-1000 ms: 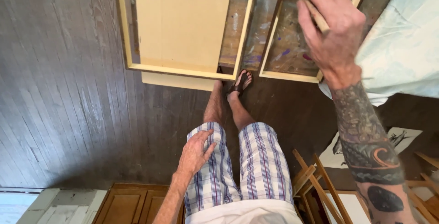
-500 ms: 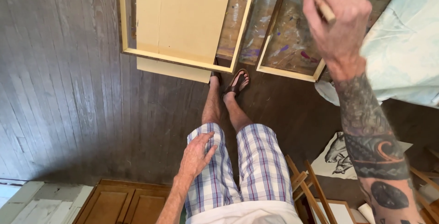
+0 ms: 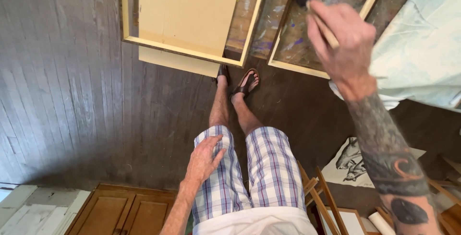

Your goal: Staining the edges of wooden frames using a foam brush and a cup of stain

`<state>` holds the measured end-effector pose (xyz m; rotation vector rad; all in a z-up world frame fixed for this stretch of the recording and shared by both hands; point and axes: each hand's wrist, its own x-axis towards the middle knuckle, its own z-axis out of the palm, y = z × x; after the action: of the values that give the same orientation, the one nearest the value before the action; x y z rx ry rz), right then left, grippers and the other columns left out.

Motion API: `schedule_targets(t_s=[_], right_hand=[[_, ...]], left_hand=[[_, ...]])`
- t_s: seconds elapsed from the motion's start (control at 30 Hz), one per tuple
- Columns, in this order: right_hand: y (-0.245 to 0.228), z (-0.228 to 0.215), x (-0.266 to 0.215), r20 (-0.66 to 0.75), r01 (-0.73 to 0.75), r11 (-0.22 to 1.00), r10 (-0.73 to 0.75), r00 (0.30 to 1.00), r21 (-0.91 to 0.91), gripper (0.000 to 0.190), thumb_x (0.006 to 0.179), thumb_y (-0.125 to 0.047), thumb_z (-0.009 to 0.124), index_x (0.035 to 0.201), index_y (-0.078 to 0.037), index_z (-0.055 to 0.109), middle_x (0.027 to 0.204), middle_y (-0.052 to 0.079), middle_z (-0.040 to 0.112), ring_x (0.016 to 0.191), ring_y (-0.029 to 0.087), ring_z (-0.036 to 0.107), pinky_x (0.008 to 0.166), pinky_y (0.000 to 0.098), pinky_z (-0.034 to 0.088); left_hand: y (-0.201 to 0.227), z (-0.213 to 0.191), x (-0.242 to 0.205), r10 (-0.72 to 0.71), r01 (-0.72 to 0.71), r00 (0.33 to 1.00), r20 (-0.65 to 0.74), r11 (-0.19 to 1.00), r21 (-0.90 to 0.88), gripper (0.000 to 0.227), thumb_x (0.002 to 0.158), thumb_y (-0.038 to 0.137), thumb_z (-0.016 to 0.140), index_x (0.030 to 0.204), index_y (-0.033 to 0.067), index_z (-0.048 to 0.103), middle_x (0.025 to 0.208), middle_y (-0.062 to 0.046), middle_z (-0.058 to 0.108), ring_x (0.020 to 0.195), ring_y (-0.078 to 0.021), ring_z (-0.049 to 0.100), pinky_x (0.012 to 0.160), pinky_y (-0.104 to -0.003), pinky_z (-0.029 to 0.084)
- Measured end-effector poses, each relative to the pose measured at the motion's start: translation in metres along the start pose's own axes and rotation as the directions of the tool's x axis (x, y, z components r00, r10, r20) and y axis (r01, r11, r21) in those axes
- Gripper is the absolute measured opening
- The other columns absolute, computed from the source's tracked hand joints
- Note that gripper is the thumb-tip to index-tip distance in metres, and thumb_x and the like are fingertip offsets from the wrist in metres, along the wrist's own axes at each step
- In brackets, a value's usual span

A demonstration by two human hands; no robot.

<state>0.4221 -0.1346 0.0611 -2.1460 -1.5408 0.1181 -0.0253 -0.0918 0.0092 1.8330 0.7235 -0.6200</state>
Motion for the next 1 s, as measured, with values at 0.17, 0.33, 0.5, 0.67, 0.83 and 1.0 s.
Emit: schedule_targets(t_s=[0.17, 0.33, 0.5, 0.67, 0.83, 1.0], right_hand=[[-0.01, 0.015, -0.037, 0.046, -0.003, 1.0, 0.003, 0.999, -0.001, 0.023, 0.109, 0.003, 0.077, 0.132, 0.001, 0.072, 0.096, 0.018, 0.08, 0.076, 0.025, 0.077, 0.067, 0.0328, 0.068], [-0.029, 0.013, -0.086, 0.133, -0.095, 0.993, 0.085, 0.987, 0.075, 0.027, 0.092, -0.01, 0.082, 0.119, -0.01, 0.079, 0.096, 0.009, 0.075, 0.081, 0.026, 0.076, 0.072, 0.0336, 0.06], [-0.009, 0.016, -0.043, 0.01, -0.093, 0.991, 0.092, 0.996, 0.093, 0.019, 0.103, 0.001, 0.078, 0.122, 0.0, 0.08, 0.095, 0.015, 0.073, 0.081, 0.03, 0.074, 0.072, 0.0348, 0.06], [-0.028, 0.028, -0.078, 0.081, -0.067, 0.996, 0.063, 0.995, 0.051, 0.019, 0.099, -0.009, 0.076, 0.118, -0.007, 0.079, 0.091, 0.01, 0.072, 0.08, 0.03, 0.075, 0.068, 0.0381, 0.061], [-0.025, 0.013, -0.062, 0.05, -0.071, 0.997, 0.069, 0.996, 0.04, 0.025, 0.096, -0.002, 0.081, 0.121, -0.007, 0.08, 0.094, 0.01, 0.071, 0.082, 0.03, 0.074, 0.071, 0.0375, 0.061], [-0.022, 0.018, -0.051, 0.006, -0.06, 0.997, 0.06, 0.998, 0.05, 0.019, 0.101, 0.0, 0.079, 0.12, -0.004, 0.081, 0.095, 0.01, 0.071, 0.08, 0.027, 0.074, 0.071, 0.0337, 0.061]], left_hand=[[0.012, -0.01, -0.003, -0.002, 0.001, 1.0, -0.016, 1.0, -0.008, 0.048, 0.103, 0.037, 0.051, 0.139, 0.0061, 0.058, 0.13, -0.014, 0.066, 0.12, -0.0305, 0.063, 0.102, -0.047, 0.05], [0.028, -0.025, -0.002, -0.232, 0.241, 0.961, 0.152, 0.97, -0.039, 0.047, 0.101, 0.028, 0.064, 0.145, 0.0125, 0.057, 0.127, -0.011, 0.069, 0.122, -0.0251, 0.067, 0.118, -0.053, 0.041], [0.029, -0.021, -0.003, -0.224, 0.236, 0.962, 0.156, 0.97, -0.057, 0.048, 0.101, 0.028, 0.064, 0.145, 0.0117, 0.056, 0.127, -0.013, 0.069, 0.123, -0.0264, 0.066, 0.119, -0.054, 0.04], [0.028, -0.022, -0.005, -0.227, 0.242, 0.962, 0.152, 0.966, -0.086, 0.048, 0.101, 0.028, 0.063, 0.145, 0.0108, 0.055, 0.127, -0.013, 0.069, 0.123, -0.0267, 0.066, 0.119, -0.055, 0.04], [0.026, -0.02, -0.007, -0.235, 0.247, 0.959, 0.157, 0.967, -0.059, 0.048, 0.1, 0.028, 0.065, 0.144, 0.0119, 0.057, 0.126, -0.011, 0.069, 0.122, -0.0251, 0.066, 0.117, -0.053, 0.042], [0.03, -0.021, -0.009, -0.235, 0.247, 0.96, 0.154, 0.967, -0.067, 0.047, 0.101, 0.026, 0.064, 0.145, 0.0109, 0.056, 0.126, -0.012, 0.069, 0.122, -0.0251, 0.066, 0.117, -0.053, 0.042]])
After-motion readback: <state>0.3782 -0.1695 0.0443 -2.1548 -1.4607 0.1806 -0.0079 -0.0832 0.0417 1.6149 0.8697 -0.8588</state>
